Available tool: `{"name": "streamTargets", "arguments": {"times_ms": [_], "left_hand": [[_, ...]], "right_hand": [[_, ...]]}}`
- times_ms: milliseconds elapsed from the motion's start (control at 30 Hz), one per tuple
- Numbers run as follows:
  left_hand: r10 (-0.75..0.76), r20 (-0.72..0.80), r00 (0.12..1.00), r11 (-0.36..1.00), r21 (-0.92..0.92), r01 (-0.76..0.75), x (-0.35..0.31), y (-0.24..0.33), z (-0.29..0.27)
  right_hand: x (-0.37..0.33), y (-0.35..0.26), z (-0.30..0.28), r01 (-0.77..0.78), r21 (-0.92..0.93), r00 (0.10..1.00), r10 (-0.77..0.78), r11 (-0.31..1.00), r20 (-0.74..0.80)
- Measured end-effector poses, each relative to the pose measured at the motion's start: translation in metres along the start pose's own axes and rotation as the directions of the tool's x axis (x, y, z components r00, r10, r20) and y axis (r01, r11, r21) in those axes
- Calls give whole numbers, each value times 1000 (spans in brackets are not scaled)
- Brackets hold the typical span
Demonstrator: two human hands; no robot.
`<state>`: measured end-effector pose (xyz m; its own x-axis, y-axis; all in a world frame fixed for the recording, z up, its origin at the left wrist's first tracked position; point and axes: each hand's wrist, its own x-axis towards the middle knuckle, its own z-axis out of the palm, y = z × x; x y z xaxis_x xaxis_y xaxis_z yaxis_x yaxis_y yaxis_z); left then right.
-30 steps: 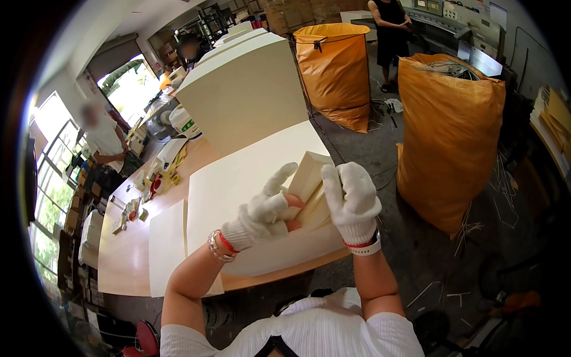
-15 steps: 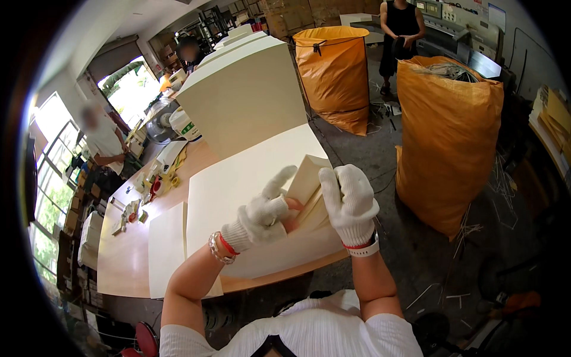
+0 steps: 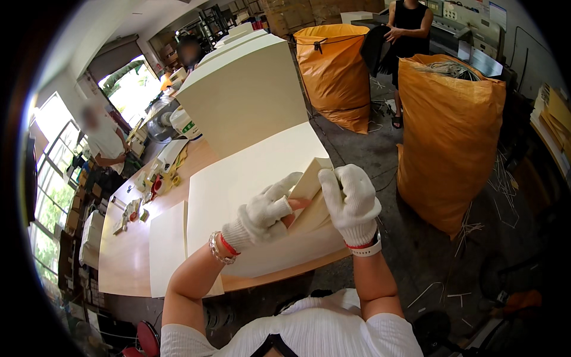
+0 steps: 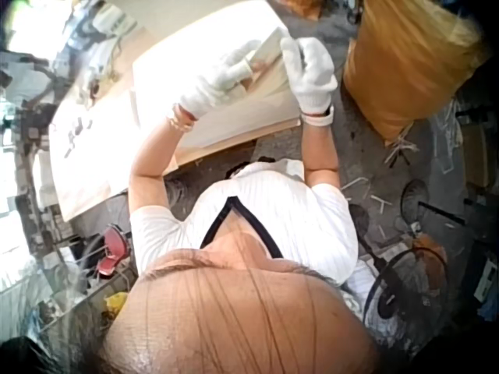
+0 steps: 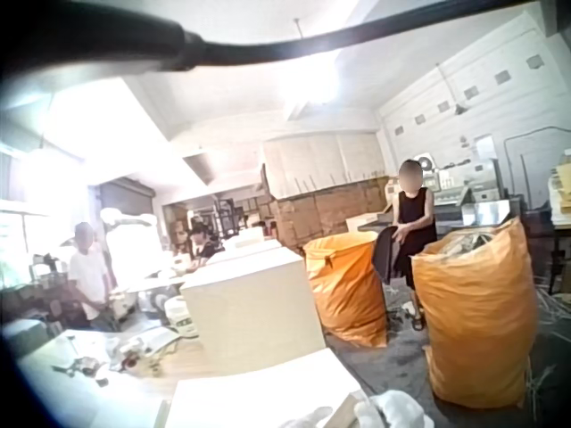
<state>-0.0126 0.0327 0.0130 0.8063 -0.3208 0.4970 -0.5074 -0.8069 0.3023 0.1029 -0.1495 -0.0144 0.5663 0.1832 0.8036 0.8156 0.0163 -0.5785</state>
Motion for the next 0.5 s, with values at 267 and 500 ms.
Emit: {"name": "streamTargets", "arguments": {"times_ms": [267,500], "left_hand": [[-136,0,991,984,-112,135,-8,0,4],[-199,-5,980,977,-82,198,-5,12,-1]], "right_hand": [[-3,2,3,-8,-12,999,8,1000,-42],[-2,2,1,-12,32,1000,13,999,-17]]}}
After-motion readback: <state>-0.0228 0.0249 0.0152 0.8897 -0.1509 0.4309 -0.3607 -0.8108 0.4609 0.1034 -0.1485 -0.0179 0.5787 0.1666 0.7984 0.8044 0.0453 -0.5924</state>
